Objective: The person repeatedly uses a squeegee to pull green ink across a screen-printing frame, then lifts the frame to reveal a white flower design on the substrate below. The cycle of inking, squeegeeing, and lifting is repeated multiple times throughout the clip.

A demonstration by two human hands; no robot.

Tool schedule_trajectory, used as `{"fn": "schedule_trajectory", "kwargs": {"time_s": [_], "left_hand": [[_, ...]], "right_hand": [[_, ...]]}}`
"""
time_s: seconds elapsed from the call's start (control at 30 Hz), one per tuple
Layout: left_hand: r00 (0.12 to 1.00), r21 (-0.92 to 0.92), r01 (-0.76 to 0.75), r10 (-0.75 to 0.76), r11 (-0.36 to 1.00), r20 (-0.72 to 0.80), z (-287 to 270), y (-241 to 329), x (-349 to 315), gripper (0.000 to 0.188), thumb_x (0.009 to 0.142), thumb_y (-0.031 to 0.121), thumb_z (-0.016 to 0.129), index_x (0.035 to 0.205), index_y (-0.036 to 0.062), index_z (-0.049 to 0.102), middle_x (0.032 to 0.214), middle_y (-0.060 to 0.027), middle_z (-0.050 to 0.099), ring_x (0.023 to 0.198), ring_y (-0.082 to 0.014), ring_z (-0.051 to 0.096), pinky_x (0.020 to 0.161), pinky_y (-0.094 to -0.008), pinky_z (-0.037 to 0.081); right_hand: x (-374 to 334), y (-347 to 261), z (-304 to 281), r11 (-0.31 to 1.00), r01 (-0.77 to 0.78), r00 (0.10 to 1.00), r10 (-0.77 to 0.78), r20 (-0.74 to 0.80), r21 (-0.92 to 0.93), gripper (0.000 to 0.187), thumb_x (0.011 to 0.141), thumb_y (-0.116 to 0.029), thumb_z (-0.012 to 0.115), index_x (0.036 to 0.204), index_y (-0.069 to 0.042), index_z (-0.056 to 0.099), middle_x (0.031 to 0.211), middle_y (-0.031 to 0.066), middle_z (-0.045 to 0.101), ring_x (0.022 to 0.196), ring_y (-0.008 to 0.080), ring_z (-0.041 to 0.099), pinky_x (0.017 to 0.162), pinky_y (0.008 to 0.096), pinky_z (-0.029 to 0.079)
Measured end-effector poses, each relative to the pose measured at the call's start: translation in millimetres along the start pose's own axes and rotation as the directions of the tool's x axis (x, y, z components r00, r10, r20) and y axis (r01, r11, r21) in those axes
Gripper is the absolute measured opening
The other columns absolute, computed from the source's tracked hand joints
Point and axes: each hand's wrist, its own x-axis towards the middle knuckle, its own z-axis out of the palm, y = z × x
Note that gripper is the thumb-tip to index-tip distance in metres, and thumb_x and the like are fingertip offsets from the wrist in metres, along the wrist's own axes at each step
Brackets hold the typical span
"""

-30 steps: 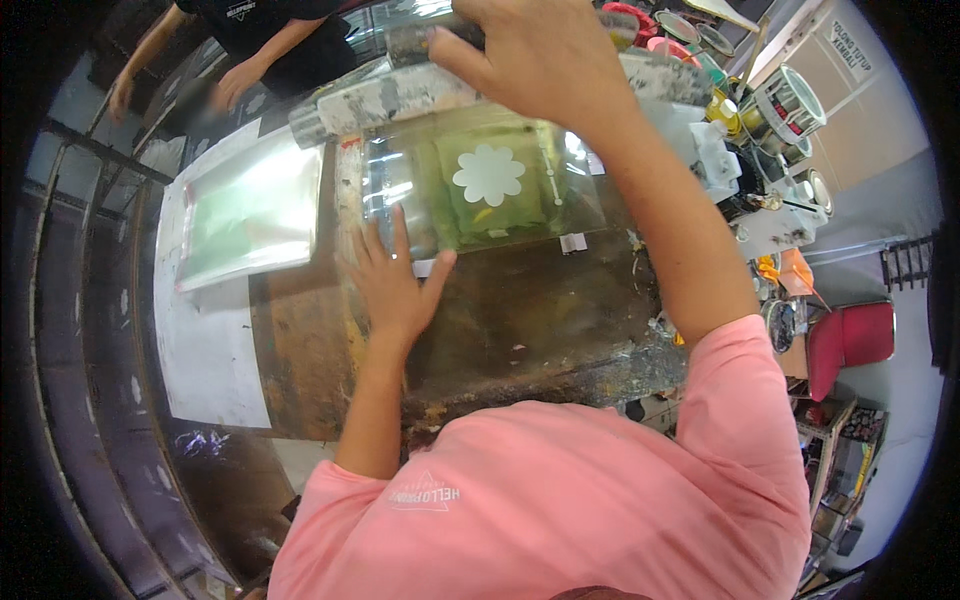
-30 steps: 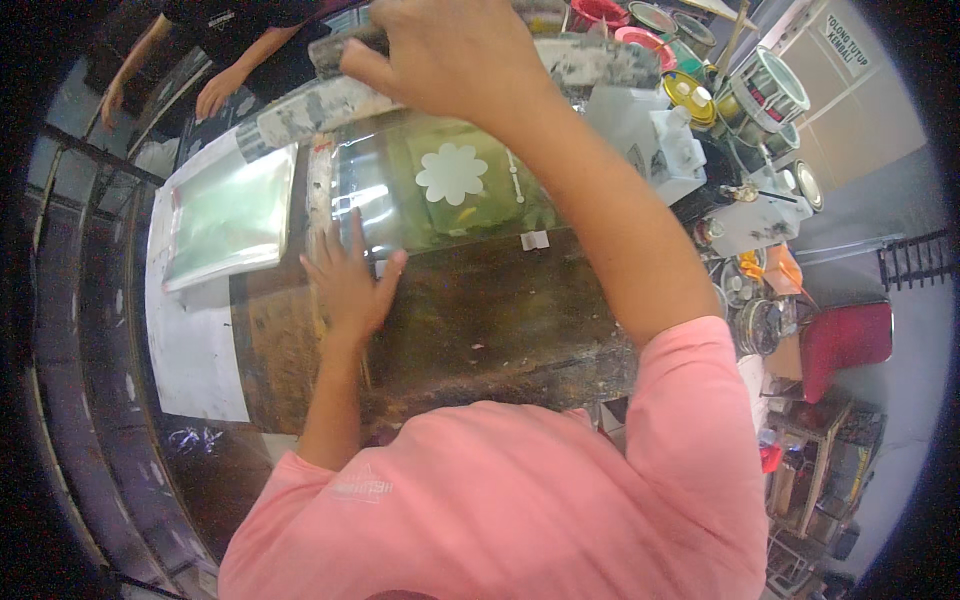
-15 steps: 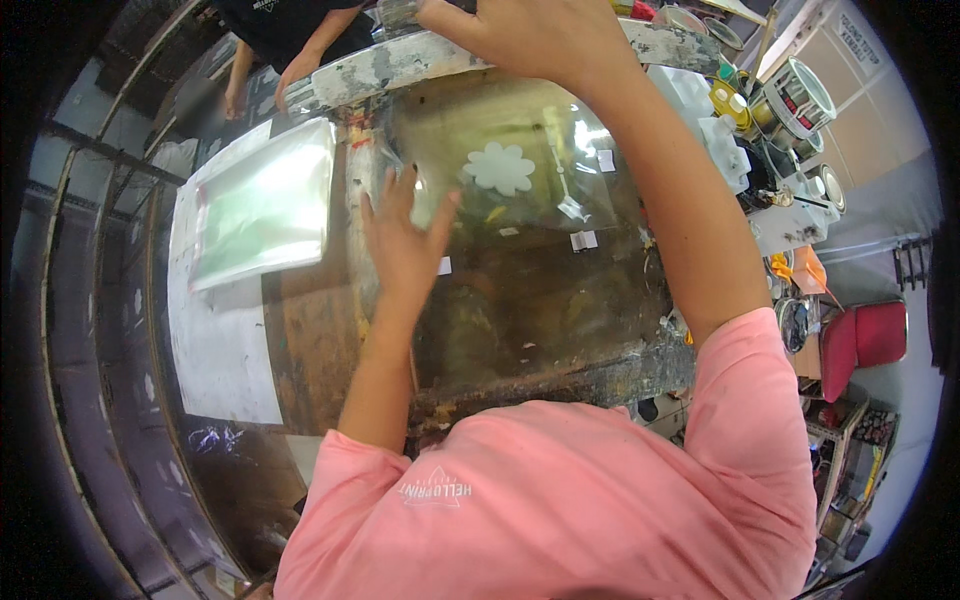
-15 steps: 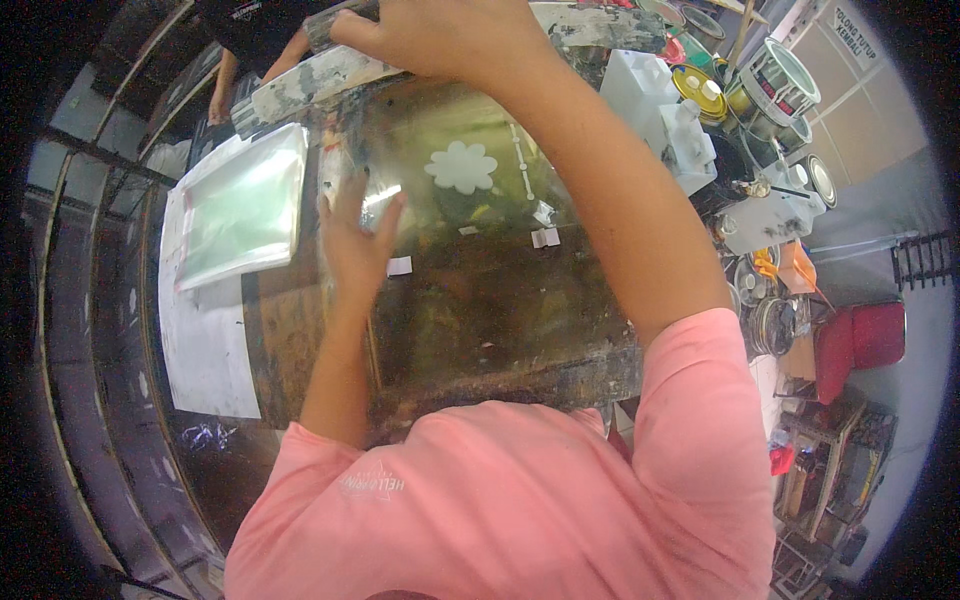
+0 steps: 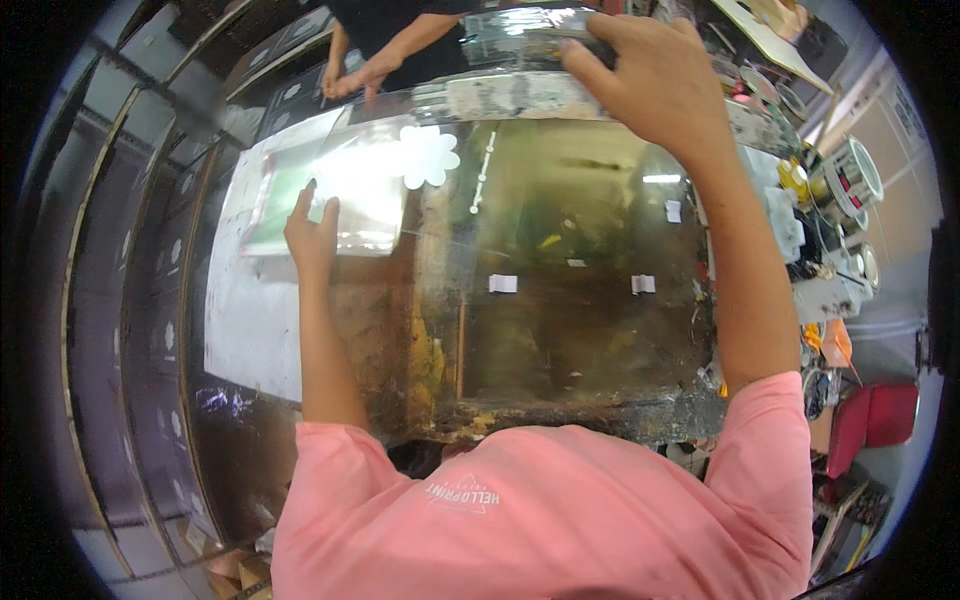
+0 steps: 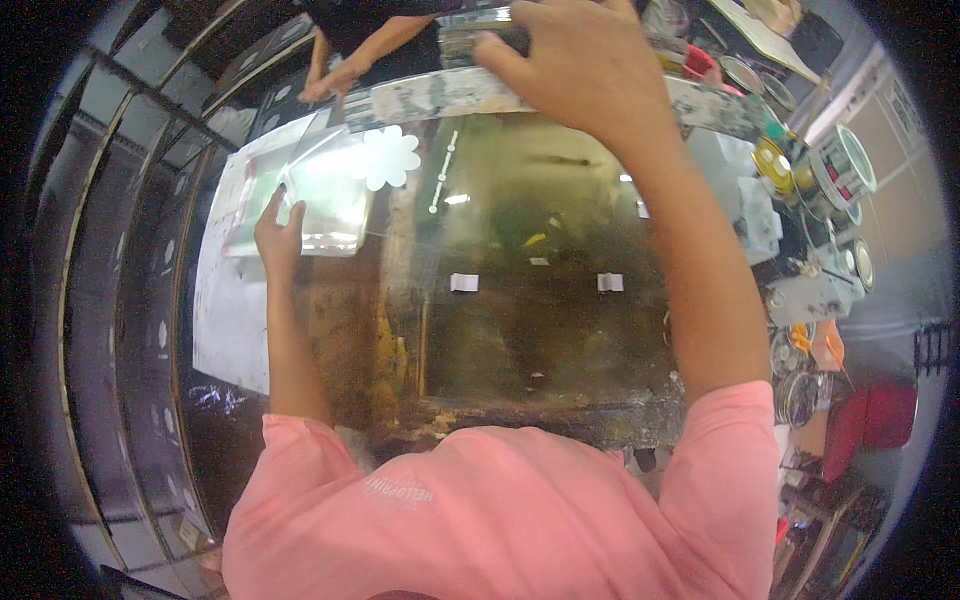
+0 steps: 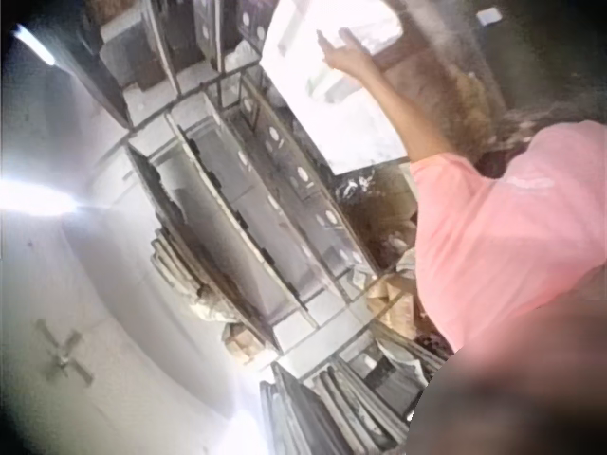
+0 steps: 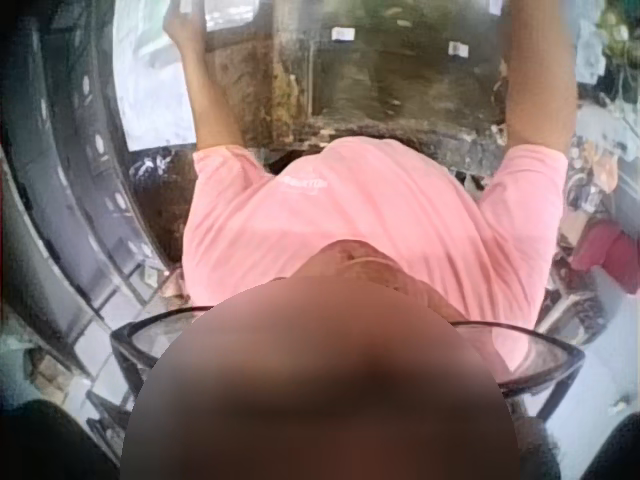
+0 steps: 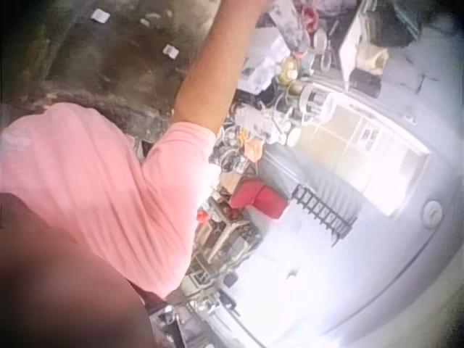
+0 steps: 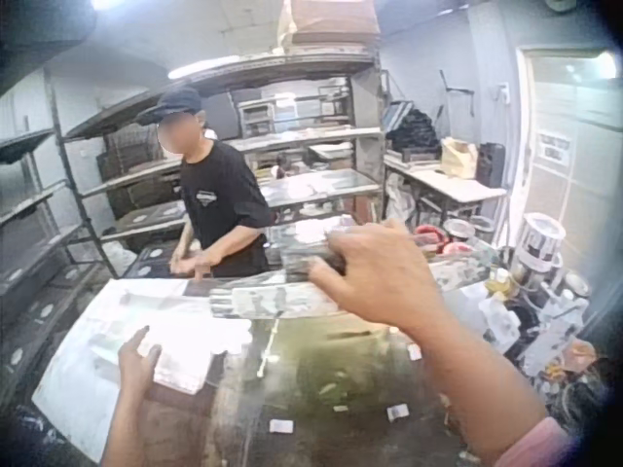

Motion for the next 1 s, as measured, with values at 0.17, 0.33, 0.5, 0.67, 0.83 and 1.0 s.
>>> {"fn": "schedule_trajectory", "kwargs": {"time_s": [0.17, 0.33, 0.5, 0.67, 0.83, 1.0], "left_hand": [[0.996, 0.568, 0.049, -0.085, 0.822, 0.037, 10, -25, -7, 0.093, 0.099, 0.066, 0.062, 0.172, 0.023, 0.025, 0.175, -0.0325, 0.014, 0.162, -0.0526, 0.01, 0.119, -0.0824, 0.008], [0.985, 0.59, -0.168, 0.149, 0.79, 0.081, 28, -15, -57, 0.075, 0.106, 0.06, 0.054, 0.165, 0.0154, 0.044, 0.171, -0.0241, 0.034, 0.161, -0.0436, 0.023, 0.124, -0.0771, 0.006], [0.989, 0.564, -0.139, 0.088, 0.814, 0.116, 41, -2, -61, 0.064, 0.105, 0.056, 0.057, 0.151, 0.0112, 0.061, 0.161, -0.0119, 0.054, 0.156, -0.0342, 0.04, 0.129, -0.0674, 0.005], [0.988, 0.497, -0.144, 0.155, 0.856, 0.019, 35, -4, -46, 0.04, 0.103, 0.042, 0.065, 0.12, 0.0097, 0.081, 0.131, -0.011, 0.076, 0.131, -0.0324, 0.064, 0.127, -0.0663, 0.016], [0.993, 0.382, -0.056, 0.091, 0.922, -0.075, 21, 6, -18, 0.031, 0.1, 0.035, 0.07, 0.101, 0.0063, 0.082, 0.099, -0.0137, 0.08, 0.098, -0.0363, 0.073, 0.104, -0.0517, 0.048], [0.946, 0.216, -0.318, 0.322, 0.923, 0.018, 13, 61, -5, 0.028, 0.098, 0.03, 0.076, 0.103, 0.0031, 0.08, 0.1, -0.0171, 0.079, 0.092, -0.0346, 0.076, 0.084, -0.0421, 0.056]], "right_hand": [[-2, 1, 5, 0.998, 0.059, 0.995, -0.061, -0.082, -0.027, 0.045, 0.099, -0.044, 0.063, 0.112, -0.003, 0.076, 0.097, 0.0182, 0.075, 0.092, 0.0359, 0.069, 0.089, 0.0444, 0.046], [-6, 3, 6, 1.0, 0.026, 1.0, -0.026, -0.01, -0.017, 0.045, 0.1, -0.045, 0.063, 0.114, -0.004, 0.076, 0.102, 0.0191, 0.075, 0.091, 0.0362, 0.068, 0.091, 0.0433, 0.045], [1, 8, 9, 0.999, 0.04, 0.999, -0.041, -0.035, -0.029, 0.045, 0.1, -0.045, 0.063, 0.114, -0.004, 0.076, 0.1, 0.0193, 0.075, 0.092, 0.0369, 0.068, 0.088, 0.0437, 0.045], [-11, 7, 16, 0.997, 0.062, 0.994, -0.058, -0.092, 0.037, 0.048, 0.096, -0.049, 0.062, 0.105, -0.005, 0.079, 0.089, 0.0176, 0.075, 0.084, 0.0393, 0.07, 0.085, 0.0503, 0.048], [-18, 3, 15, 0.998, 0.06, 0.991, -0.056, -0.124, 0.029, 0.047, 0.097, -0.047, 0.062, 0.103, -0.003, 0.077, 0.086, 0.0177, 0.073, 0.086, 0.0364, 0.07, 0.085, 0.0494, 0.046], [-13, 3, 9, 0.999, 0.034, 0.999, -0.034, -0.024, 0.019, 0.047, 0.098, -0.046, 0.062, 0.106, -0.002, 0.075, 0.086, 0.0181, 0.071, 0.088, 0.0369, 0.068, 0.084, 0.0476, 0.044]]}}
